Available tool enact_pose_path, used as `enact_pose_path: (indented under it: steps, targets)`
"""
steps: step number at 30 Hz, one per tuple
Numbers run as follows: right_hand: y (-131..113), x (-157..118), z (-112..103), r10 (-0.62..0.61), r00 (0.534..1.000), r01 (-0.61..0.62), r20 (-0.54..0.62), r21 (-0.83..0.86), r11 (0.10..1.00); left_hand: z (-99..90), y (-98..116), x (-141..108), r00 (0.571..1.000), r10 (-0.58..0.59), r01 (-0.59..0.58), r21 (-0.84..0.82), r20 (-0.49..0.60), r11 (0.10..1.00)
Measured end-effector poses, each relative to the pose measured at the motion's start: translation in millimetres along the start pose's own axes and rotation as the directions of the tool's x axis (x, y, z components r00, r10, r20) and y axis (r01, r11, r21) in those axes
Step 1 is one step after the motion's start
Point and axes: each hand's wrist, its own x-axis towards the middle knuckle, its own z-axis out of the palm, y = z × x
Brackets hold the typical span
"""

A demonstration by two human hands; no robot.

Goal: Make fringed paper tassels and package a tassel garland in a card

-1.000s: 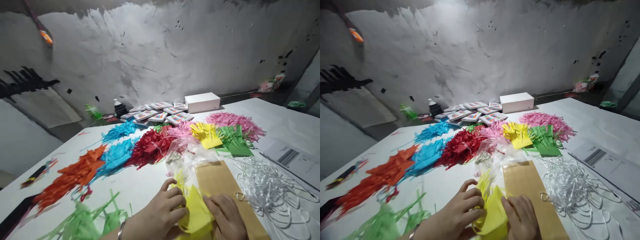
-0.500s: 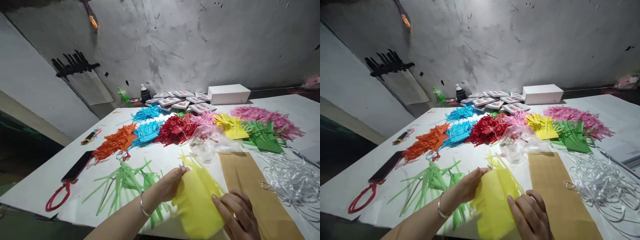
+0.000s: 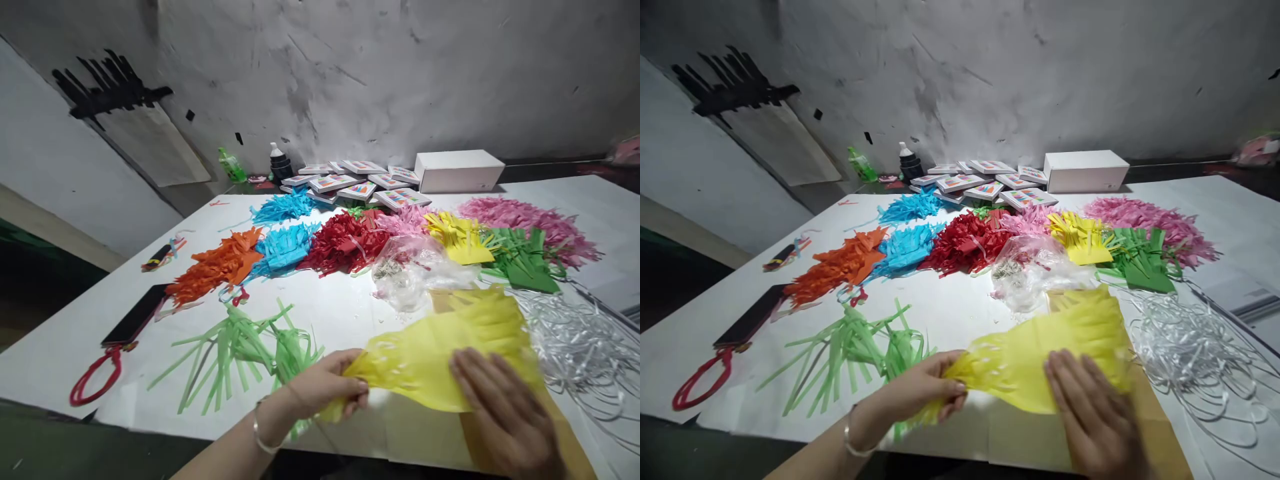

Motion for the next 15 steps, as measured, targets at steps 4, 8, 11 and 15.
enact_pose_path:
  steps: [4, 8, 11, 15]
  targets:
    - [-43.8, 2.1, 57.0, -0.158, 0.979, 0.148, 0.129, 0.083, 0.985, -46.3, -0.8, -39.0, 0.911, 0.178, 0.044, 0.516, -0.372, 0.855]
    - [-70.4, -7.4, 93.2, -0.097, 0.984, 0.074, 0.147, 0.155, 0.985, -33.6, -13.0, -57.2, 0.693, 0.641, 0.115, 0.928, -0.331, 0.355]
    - [-75.6, -10.4, 97.6, -0.064, 0.982, 0.031, 0.175, 0.184, 0.982, 1.6, -32.3, -39.2, 0.803, 0.595, -0.139, 0.978, 0.020, 0.154]
    - [-71.0, -12.5, 86.8, -0.039, 0.980, -0.011, 0.197, 0.248, 0.969, 22.0, -55.7, -6.2, 0.842, 0.524, -0.241, 0.958, 0.127, 0.156]
